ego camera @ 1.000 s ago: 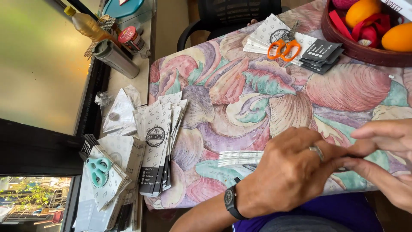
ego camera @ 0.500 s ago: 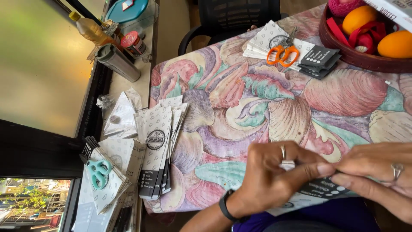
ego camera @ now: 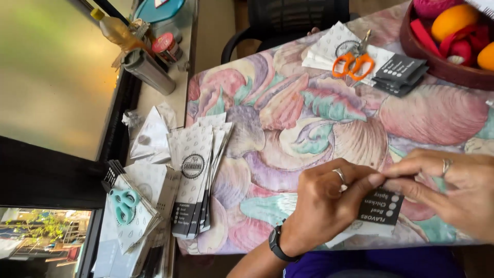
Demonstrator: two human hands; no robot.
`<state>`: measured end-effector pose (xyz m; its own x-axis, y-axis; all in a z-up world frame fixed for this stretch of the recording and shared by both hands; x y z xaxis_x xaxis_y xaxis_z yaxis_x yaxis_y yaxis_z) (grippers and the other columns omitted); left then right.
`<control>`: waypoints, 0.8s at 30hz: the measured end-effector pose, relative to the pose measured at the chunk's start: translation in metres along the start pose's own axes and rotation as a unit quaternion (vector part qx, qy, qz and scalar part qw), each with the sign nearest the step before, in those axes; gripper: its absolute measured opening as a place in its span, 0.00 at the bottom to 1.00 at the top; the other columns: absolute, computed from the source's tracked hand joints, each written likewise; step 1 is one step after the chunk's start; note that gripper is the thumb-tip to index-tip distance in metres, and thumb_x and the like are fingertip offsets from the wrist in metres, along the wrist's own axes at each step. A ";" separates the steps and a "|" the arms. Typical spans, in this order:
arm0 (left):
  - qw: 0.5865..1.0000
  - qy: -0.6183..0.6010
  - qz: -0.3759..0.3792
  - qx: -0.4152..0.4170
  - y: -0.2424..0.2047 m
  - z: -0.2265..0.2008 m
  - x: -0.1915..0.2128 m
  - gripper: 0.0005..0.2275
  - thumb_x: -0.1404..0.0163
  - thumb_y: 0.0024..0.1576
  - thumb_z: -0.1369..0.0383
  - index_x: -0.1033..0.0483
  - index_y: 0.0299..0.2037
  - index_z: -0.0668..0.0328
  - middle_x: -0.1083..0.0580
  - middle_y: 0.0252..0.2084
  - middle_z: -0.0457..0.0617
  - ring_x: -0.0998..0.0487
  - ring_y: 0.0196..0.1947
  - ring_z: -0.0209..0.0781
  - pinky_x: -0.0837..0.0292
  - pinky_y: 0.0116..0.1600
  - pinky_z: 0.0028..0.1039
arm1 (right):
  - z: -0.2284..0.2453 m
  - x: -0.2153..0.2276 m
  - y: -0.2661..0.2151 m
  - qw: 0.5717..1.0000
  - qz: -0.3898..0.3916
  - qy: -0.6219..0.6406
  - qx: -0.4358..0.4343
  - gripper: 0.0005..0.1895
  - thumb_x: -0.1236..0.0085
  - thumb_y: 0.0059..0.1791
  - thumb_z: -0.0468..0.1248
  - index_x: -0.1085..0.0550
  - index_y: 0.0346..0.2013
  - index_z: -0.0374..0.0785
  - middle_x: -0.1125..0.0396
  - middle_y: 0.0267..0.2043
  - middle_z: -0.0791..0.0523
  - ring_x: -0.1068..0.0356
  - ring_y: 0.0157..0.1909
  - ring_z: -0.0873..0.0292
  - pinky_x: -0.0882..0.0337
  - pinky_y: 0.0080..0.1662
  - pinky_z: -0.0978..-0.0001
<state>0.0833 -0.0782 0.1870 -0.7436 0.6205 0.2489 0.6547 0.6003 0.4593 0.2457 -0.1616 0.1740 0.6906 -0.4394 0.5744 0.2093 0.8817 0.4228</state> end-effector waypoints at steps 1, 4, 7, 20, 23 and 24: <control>1.000 -0.001 0.001 0.005 -0.001 0.002 0.001 0.04 0.47 0.64 0.72 0.21 0.43 0.65 0.21 0.38 0.56 0.19 0.33 0.43 0.24 0.40 0.29 | -0.002 -0.001 0.000 1.000 0.002 0.002 -0.004 0.09 0.34 0.41 0.39 0.17 0.36 0.46 0.21 0.28 0.66 0.23 0.27 0.74 0.29 0.36 0.83; 0.999 0.002 0.000 0.048 0.003 0.011 0.005 0.10 0.52 0.67 0.68 0.21 0.48 0.65 0.20 0.43 0.52 0.19 0.39 0.41 0.24 0.43 0.28 | -0.011 -0.003 0.006 0.998 0.015 0.028 -0.047 0.07 0.36 0.43 0.38 0.17 0.33 0.43 0.23 0.25 0.62 0.24 0.25 0.68 0.30 0.36 0.79; 0.998 0.044 -0.009 0.044 0.004 0.013 0.005 0.23 0.46 0.57 0.58 0.27 0.58 0.66 0.20 0.42 0.50 0.21 0.32 0.38 0.22 0.43 0.29 | -0.011 -0.005 0.006 0.999 0.015 0.021 -0.038 0.05 0.37 0.44 0.37 0.19 0.34 0.44 0.25 0.23 0.63 0.28 0.24 0.68 0.32 0.34 0.78; 0.996 0.004 0.066 0.053 0.017 0.024 -0.008 0.06 0.46 0.62 0.69 0.21 0.46 0.58 0.19 0.44 0.50 0.15 0.47 0.44 0.21 0.53 0.29 | -0.027 -0.006 0.009 0.994 0.063 -0.047 -0.079 0.44 0.28 0.32 0.35 0.27 0.65 0.54 0.19 0.40 0.65 0.21 0.43 0.70 0.27 0.52 0.77; 0.983 0.075 0.148 0.074 0.016 0.037 -0.006 0.23 0.49 0.56 0.55 0.37 0.58 0.55 0.23 0.51 0.45 0.16 0.46 0.53 0.24 0.47 0.37 | -0.047 0.003 0.012 0.995 0.048 -0.051 -0.073 0.34 0.34 0.40 0.33 0.24 0.62 0.53 0.23 0.32 0.65 0.26 0.34 0.69 0.32 0.44 0.77; 0.969 0.159 0.187 0.028 0.012 0.039 -0.007 0.40 0.53 0.50 0.46 0.54 0.69 0.58 0.28 0.58 0.48 0.18 0.40 0.67 0.26 0.39 0.49 | -0.057 0.008 0.010 0.996 0.038 -0.058 -0.054 0.29 0.34 0.41 0.35 0.21 0.58 0.51 0.27 0.31 0.62 0.31 0.30 0.66 0.37 0.38 0.76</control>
<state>0.1018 -0.0556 0.1572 -0.4510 0.6190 0.6430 0.8865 0.3945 0.2420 0.2923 -0.1467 0.1426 0.6240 -0.3829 0.6812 0.2377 0.9234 0.3013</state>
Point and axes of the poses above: each hand's wrist, its own y-axis towards the middle knuckle, its own x-axis out of the back of the hand, z = x × y, the point moved 5 cm from there along y, towards the middle knuckle
